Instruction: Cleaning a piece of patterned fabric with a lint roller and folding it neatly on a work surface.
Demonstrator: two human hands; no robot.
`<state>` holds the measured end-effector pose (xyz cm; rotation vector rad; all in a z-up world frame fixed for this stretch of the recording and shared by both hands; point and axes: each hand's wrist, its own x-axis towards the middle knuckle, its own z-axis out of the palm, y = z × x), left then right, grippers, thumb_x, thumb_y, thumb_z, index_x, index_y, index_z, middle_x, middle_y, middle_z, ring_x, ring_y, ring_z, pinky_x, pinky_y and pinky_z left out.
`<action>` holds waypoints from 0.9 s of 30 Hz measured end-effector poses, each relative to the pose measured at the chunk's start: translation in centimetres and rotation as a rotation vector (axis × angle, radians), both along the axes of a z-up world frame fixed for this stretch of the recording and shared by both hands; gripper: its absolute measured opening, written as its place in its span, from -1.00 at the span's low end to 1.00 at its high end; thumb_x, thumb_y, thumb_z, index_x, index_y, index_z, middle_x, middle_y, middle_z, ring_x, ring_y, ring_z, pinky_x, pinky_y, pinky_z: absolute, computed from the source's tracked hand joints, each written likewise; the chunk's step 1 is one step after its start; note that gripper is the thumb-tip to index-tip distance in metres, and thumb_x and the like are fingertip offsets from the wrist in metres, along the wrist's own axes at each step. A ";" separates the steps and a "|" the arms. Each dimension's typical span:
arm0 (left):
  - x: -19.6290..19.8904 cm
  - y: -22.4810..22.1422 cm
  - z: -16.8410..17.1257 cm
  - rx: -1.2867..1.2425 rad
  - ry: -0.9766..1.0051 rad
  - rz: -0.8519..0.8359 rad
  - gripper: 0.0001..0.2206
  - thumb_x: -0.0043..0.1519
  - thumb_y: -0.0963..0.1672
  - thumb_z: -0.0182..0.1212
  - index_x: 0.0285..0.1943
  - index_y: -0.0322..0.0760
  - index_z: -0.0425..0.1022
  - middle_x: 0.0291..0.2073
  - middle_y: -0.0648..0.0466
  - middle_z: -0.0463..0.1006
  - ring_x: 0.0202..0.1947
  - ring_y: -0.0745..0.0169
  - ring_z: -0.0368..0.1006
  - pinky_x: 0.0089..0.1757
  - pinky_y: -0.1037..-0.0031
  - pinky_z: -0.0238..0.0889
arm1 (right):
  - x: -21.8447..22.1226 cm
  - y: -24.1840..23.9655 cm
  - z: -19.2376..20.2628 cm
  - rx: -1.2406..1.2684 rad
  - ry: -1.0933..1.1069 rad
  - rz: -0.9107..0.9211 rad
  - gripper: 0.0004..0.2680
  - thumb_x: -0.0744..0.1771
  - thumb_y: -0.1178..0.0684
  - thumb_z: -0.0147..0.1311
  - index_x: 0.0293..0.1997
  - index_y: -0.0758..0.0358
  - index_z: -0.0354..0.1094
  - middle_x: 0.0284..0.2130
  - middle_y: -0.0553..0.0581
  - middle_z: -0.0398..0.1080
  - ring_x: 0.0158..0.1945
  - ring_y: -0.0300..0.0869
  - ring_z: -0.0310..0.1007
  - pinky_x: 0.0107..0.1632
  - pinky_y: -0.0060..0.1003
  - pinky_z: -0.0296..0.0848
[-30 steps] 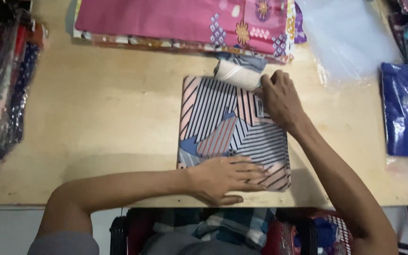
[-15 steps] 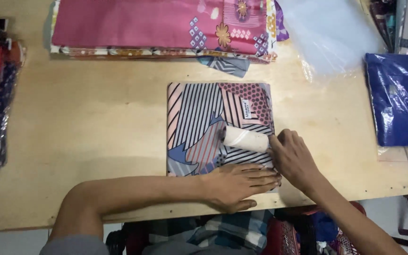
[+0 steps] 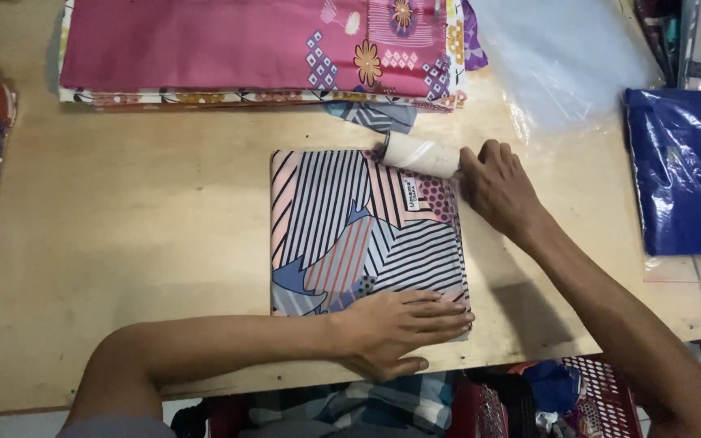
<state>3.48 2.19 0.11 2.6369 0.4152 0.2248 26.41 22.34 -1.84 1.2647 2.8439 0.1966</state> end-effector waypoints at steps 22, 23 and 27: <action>-10.4 -5.4 -0.5 0.120 -0.421 1.221 -0.73 0.32 -0.11 -0.14 0.16 -0.16 0.31 0.00 0.05 0.42 0.18 -0.02 0.41 0.13 0.12 0.22 | -12.2 -24.6 8.6 -0.455 0.405 -0.591 -0.71 0.45 -0.13 -0.32 -0.10 0.25 0.28 -0.36 0.42 0.40 -0.26 0.35 0.55 -0.21 0.27 0.48; -10.1 -5.8 0.0 0.120 -0.421 1.218 -0.73 0.32 -0.11 -0.14 0.16 -0.16 0.31 0.00 0.05 0.42 0.18 -0.02 0.41 0.13 0.12 0.22 | -13.1 -26.1 7.8 -0.455 0.407 -0.593 -0.71 0.45 -0.13 -0.32 -0.10 0.25 0.28 -0.36 0.42 0.40 -0.26 0.35 0.55 -0.21 0.27 0.48; -9.1 -7.4 1.6 0.207 -0.220 1.132 -0.40 0.20 -0.21 -0.15 0.48 -0.62 0.08 0.44 -0.47 0.08 0.48 -0.45 -0.06 0.37 -0.04 -0.21 | -15.9 -30.4 4.8 -0.476 0.276 -0.562 -0.70 0.44 -0.17 -0.32 -0.12 0.24 0.27 -0.37 0.33 0.42 -0.31 0.34 0.56 -0.28 0.20 0.54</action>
